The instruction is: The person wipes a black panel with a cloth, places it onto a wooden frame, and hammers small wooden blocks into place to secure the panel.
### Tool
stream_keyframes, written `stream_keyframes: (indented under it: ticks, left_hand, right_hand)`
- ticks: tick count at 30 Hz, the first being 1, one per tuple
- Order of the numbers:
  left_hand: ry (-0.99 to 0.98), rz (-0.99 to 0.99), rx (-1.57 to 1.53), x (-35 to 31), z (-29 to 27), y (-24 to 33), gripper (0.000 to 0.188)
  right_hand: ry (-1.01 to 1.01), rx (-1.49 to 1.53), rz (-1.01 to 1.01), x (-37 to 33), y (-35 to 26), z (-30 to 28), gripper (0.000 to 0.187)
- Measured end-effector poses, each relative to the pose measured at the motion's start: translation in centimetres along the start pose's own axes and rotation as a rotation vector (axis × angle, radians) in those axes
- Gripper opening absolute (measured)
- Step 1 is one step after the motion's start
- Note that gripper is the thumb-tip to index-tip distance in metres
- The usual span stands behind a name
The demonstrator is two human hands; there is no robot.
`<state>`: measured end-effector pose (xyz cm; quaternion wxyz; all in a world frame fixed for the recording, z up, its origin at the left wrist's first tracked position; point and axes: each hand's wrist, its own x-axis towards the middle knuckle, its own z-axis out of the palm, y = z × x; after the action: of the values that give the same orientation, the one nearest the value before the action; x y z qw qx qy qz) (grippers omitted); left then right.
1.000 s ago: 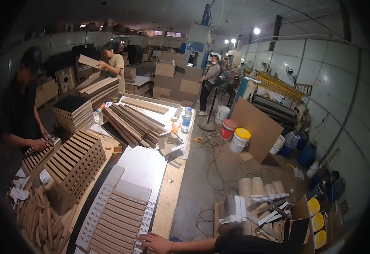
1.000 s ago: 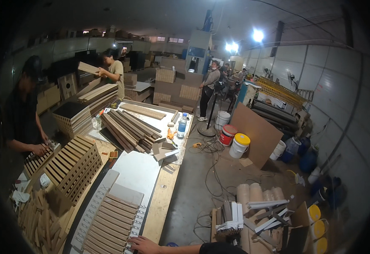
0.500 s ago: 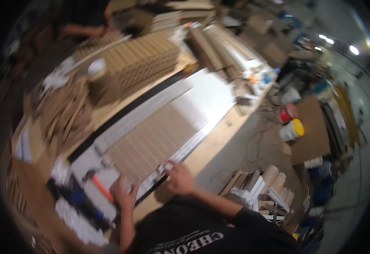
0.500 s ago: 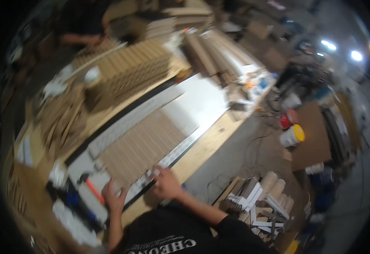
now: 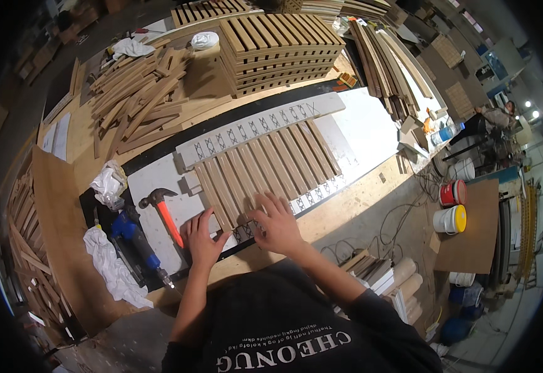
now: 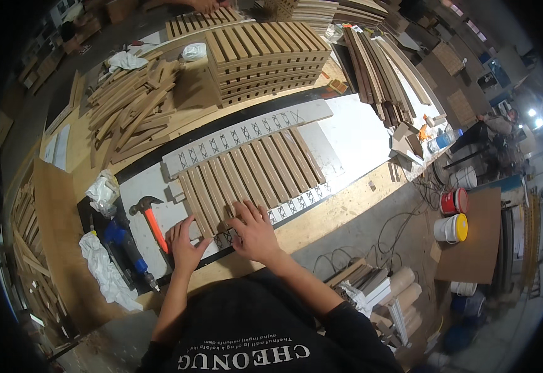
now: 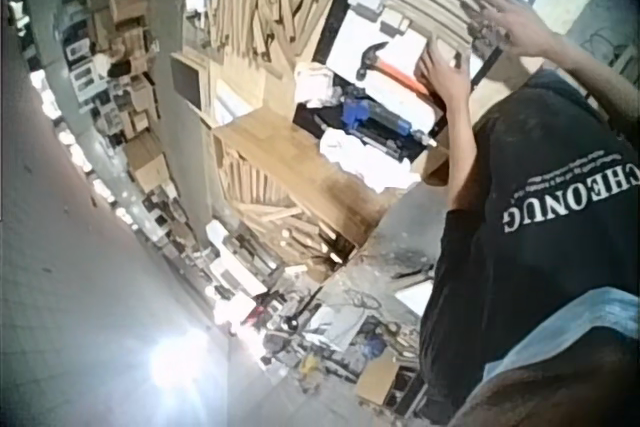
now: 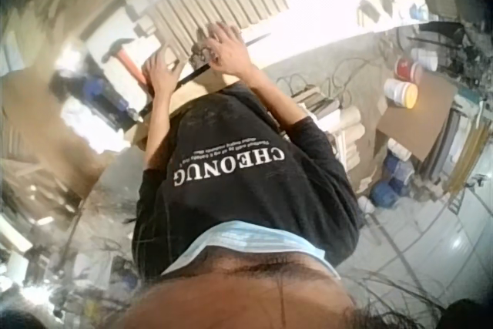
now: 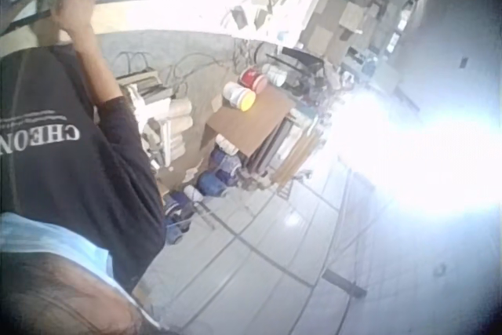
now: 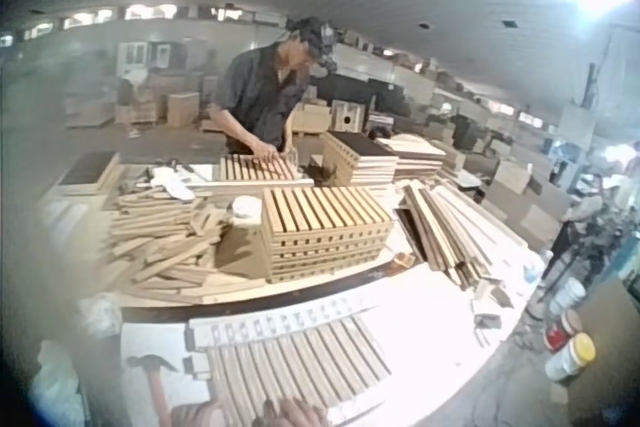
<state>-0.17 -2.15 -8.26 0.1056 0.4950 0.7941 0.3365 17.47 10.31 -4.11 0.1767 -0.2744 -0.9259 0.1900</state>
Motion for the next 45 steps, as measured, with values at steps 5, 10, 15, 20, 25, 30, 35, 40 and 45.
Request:
stream_keyframes:
  ticks: [5,10,15,20,25,30,35,40,45]
  left_hand:
    - [0.001,-0.007,0.015,0.0,0.0,0.1,0.072]
    - [0.009,0.002,0.016,0.1,0.3,0.0,0.074]
    - [0.015,0.007,0.012,0.1,0.2,-0.1,0.075]
    - [-0.004,-0.019,0.033,0.0,0.1,-0.2,0.075]
    - [0.009,-0.049,0.012,0.1,0.3,-0.1,0.071]
    - [0.017,-0.047,0.007,0.1,0.4,-0.1,0.067]
    - [0.008,-0.051,-0.023,0.1,0.4,-0.2,0.064]
    - [-0.008,-0.079,-0.030,0.2,0.1,0.0,0.070]
    - [-0.059,-0.079,-0.060,0.5,-0.4,0.0,0.071]
  right_hand:
    - [-0.012,-0.017,-0.013,0.2,-0.1,0.2,0.046]
    - [-0.055,-0.028,-0.022,0.0,0.1,0.4,0.046]
    - [0.003,-0.051,-0.049,-0.6,0.2,0.5,0.040]
    - [-0.014,0.042,-0.045,-0.1,-0.8,0.0,0.040]
    - [-0.046,0.062,-0.097,1.9,-2.5,1.4,0.044]
    - [-0.068,0.022,-0.127,2.7,-3.2,2.5,0.044]
    - [-0.078,-0.004,-0.130,2.8,-3.2,2.7,0.041]
    - [-0.058,-0.009,-0.143,2.4,-3.2,2.7,0.037]
    - [-0.056,0.050,-0.146,1.5,-2.5,2.4,0.031]
